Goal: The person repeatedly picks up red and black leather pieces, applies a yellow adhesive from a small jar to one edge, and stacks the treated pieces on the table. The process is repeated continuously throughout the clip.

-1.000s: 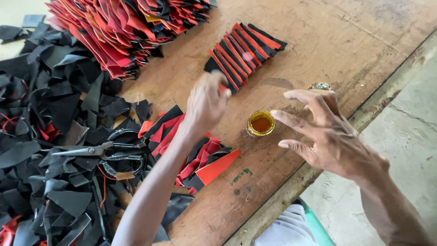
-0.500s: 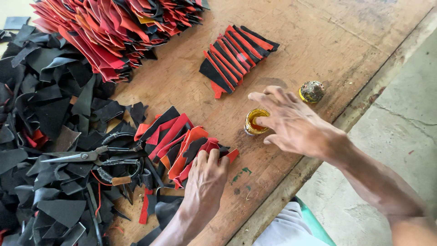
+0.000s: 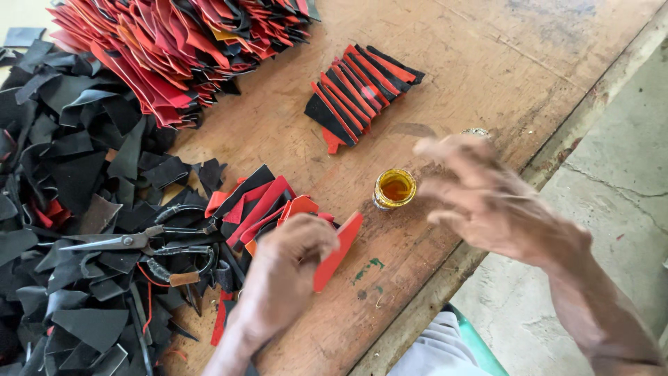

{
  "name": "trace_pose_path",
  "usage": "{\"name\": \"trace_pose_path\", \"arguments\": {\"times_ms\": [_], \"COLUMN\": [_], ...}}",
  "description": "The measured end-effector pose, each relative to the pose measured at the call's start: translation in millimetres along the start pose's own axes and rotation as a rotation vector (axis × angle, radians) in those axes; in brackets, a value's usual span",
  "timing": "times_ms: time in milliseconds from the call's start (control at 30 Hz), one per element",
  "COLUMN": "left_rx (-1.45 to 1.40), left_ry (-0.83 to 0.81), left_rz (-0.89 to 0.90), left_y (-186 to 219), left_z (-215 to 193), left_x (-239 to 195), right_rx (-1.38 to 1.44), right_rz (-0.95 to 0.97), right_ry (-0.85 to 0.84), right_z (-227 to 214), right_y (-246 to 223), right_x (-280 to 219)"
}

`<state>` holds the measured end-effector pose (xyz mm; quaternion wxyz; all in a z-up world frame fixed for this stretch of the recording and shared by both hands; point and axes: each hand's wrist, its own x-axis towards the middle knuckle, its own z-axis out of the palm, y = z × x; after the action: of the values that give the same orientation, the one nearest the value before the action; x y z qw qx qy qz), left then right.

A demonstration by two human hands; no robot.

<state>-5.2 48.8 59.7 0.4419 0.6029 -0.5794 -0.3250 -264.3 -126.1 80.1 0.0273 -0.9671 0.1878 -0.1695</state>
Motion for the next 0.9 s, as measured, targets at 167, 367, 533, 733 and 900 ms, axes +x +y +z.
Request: {"name": "trace_pose_path", "arguments": {"times_ms": [167, 367, 533, 733, 900], "left_rx": [-0.756, -1.136, -1.199, -1.3, -1.326], "left_ry": [0.052, 0.076, 0.092, 0.031, -0.009], "left_rz": [-0.106, -0.228, -0.239, -0.252, -0.252], "left_y": [-7, -19, -30, -29, -25], "left_z": [2, 20, 25, 23, 20], "left_x": [19, 32, 32, 30, 29], "right_rx": [0.317, 0.593, 0.81, 0.869, 0.877], "right_rz": [0.22, 0.078, 0.133, 0.046, 0.061], "right_ry": [0.588, 0.401, 0.219, 0.117, 0.099], "right_z": [-7, 43, 57, 56, 59], "right_y": [-17, -39, -39, -38, -36], "right_x": [-12, -4, 3, 13, 14]}}
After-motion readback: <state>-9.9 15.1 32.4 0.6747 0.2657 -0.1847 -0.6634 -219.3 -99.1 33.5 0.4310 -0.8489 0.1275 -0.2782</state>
